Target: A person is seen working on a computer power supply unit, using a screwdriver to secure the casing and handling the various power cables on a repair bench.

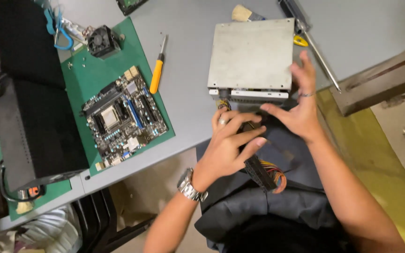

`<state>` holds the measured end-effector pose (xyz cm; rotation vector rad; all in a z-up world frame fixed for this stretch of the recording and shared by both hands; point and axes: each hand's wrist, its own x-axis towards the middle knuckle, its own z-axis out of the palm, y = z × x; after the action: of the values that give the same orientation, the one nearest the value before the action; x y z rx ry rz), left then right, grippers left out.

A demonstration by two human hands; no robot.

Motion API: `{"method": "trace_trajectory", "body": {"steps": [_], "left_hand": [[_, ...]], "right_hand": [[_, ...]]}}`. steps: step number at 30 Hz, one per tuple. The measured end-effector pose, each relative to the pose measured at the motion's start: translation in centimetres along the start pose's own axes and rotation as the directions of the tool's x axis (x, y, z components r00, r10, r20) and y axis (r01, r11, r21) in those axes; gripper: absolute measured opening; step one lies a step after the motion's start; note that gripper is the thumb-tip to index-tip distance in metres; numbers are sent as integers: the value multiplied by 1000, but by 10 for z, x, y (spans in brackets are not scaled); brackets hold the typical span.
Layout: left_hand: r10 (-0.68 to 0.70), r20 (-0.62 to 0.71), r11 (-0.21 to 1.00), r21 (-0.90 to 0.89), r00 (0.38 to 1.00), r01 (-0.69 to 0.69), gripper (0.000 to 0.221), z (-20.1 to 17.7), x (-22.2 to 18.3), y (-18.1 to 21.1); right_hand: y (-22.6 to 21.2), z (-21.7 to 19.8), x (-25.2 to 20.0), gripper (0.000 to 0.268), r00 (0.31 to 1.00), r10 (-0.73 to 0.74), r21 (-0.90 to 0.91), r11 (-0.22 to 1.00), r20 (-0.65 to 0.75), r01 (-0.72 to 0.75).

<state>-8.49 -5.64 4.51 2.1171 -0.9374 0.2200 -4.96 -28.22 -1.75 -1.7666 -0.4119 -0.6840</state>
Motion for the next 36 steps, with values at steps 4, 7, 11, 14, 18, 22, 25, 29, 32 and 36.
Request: {"method": "trace_trajectory", "body": {"steps": [4,7,11,14,18,22,25,29,32,36], "left_hand": [[-51,-62,995,79,997,55,23,11,9,8],[64,-122,946,324,990,-21,34,38,6,-2],[79,-137,969,242,987,-44,24,35,5,-4],[-40,-157,987,-163,987,14,21,6,12,14],[-303,-333,723,-690,893,-12,39,-17,9,14],[-315,-473,916,-379,823,133,29,-41,17,-39],[-344,-138,933,-161,929,322,76,-48,32,-62],[-318,97,886,-324,943,332,88,-46,30,-108],[-318,152,846,-400,936,352,87,-44,26,-120],[-315,211,694,-614,925,377,75,-40,15,-136]], "right_hand": [[6,12,-4,70,999,23,68,997,-29,-21],[2,13,4,70,993,87,130,989,-75,-77],[9,3,8,69,998,4,18,1000,-70,-3],[13,-8,5,74,999,41,30,999,-10,-41],[12,-6,4,70,997,73,47,996,-26,-71],[4,2,7,58,996,68,91,994,-66,-62],[-8,3,12,56,995,69,111,992,-72,-61],[-5,1,21,55,997,65,131,990,-49,-58],[0,-9,27,57,997,69,113,991,27,-72],[33,-27,21,73,977,84,122,987,194,-109]]}}
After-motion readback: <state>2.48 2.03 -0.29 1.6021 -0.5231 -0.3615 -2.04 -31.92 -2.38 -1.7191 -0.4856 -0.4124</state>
